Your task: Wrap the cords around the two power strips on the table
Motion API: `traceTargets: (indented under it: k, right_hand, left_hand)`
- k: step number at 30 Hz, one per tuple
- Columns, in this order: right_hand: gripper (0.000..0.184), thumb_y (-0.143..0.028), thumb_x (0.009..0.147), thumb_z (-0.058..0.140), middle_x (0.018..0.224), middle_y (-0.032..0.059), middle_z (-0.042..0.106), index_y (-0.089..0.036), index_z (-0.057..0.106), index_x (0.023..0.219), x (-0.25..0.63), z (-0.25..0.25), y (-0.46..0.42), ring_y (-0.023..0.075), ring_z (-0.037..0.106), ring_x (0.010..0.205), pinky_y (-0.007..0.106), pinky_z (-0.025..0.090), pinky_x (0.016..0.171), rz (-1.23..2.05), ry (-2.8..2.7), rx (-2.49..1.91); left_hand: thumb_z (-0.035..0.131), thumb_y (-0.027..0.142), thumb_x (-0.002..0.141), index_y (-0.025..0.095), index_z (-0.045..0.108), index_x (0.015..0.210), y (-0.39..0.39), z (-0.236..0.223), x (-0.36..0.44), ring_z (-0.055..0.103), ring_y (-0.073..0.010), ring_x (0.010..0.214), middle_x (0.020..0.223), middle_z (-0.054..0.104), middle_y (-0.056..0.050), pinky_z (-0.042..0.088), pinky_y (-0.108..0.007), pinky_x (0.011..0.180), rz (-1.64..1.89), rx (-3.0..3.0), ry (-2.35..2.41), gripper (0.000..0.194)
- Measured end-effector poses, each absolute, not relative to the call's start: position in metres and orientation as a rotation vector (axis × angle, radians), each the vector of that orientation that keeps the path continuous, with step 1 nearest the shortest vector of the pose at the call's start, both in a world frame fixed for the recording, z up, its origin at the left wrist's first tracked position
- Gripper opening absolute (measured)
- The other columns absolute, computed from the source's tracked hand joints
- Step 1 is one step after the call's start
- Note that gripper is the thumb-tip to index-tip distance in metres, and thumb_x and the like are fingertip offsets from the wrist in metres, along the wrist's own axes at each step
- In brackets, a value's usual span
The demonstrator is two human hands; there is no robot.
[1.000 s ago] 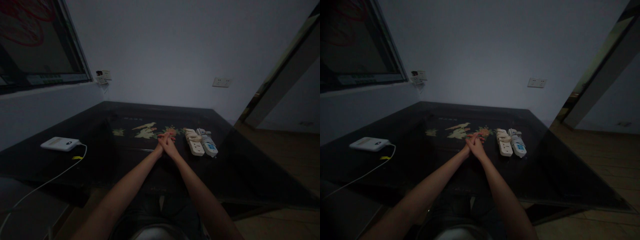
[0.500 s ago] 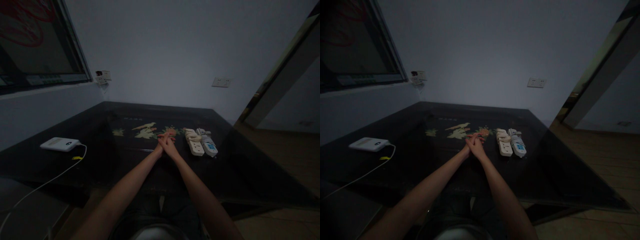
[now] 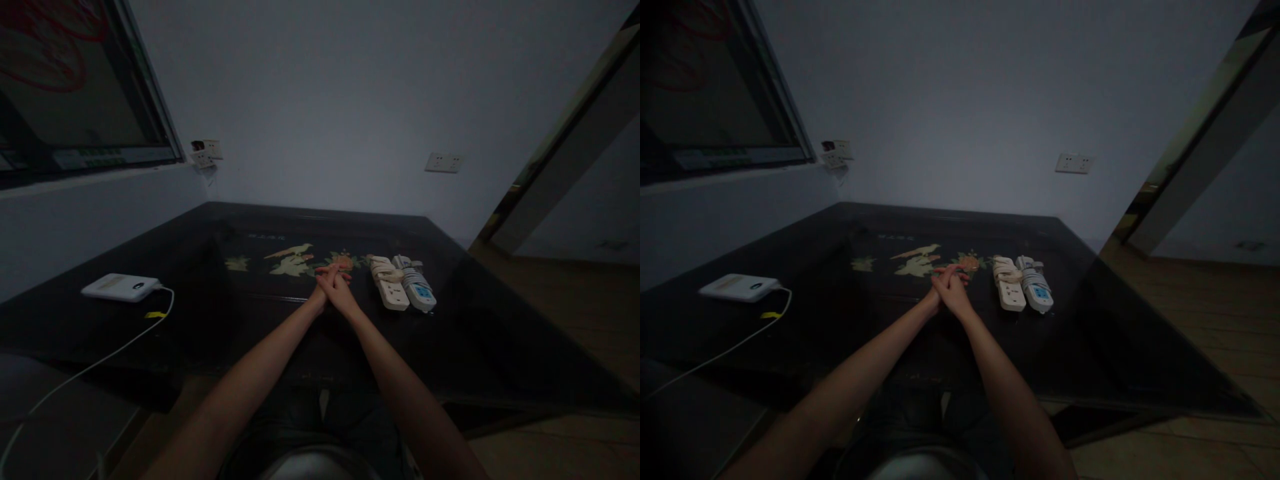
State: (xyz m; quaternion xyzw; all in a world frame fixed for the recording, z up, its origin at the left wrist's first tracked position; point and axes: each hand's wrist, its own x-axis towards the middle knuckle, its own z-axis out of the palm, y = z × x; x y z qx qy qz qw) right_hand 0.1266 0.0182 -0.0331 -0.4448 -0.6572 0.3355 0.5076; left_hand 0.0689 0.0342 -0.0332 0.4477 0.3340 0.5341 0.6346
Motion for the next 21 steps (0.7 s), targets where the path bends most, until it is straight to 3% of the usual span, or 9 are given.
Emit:
traceTargets:
  k: [11,21]
  right_hand:
    - [0.032,-0.036,0.081,0.055,0.112,0.0101,0.063,-0.018,0.063,0.107,0.1258,-0.0336,0.0179,0.0226,0.058,0.109,0.036,0.044,0.094,0.806,-1.577,-1.056]
    - [0.033,-0.037,0.081,0.054,0.108,0.0105,0.064,-0.017,0.063,0.106,0.1263,-0.0312,0.0171,0.0231,0.058,0.107,0.036,0.043,0.094,0.797,-1.592,-1.042]
  left_hand:
    - [0.046,0.045,0.083,0.017,0.054,0.096,0.0305,-0.0286,0.0699,0.059,-0.0148,0.062,0.073,0.060,-0.004,0.046,-0.024,0.057,1.227,1.007,0.766,0.032]
    - [0.043,0.037,0.087,0.016,0.056,0.095,0.0320,-0.0303,0.0709,0.060,-0.0175,0.067,0.071,0.061,-0.006,0.049,-0.027,0.065,1.255,0.996,0.763,0.026]
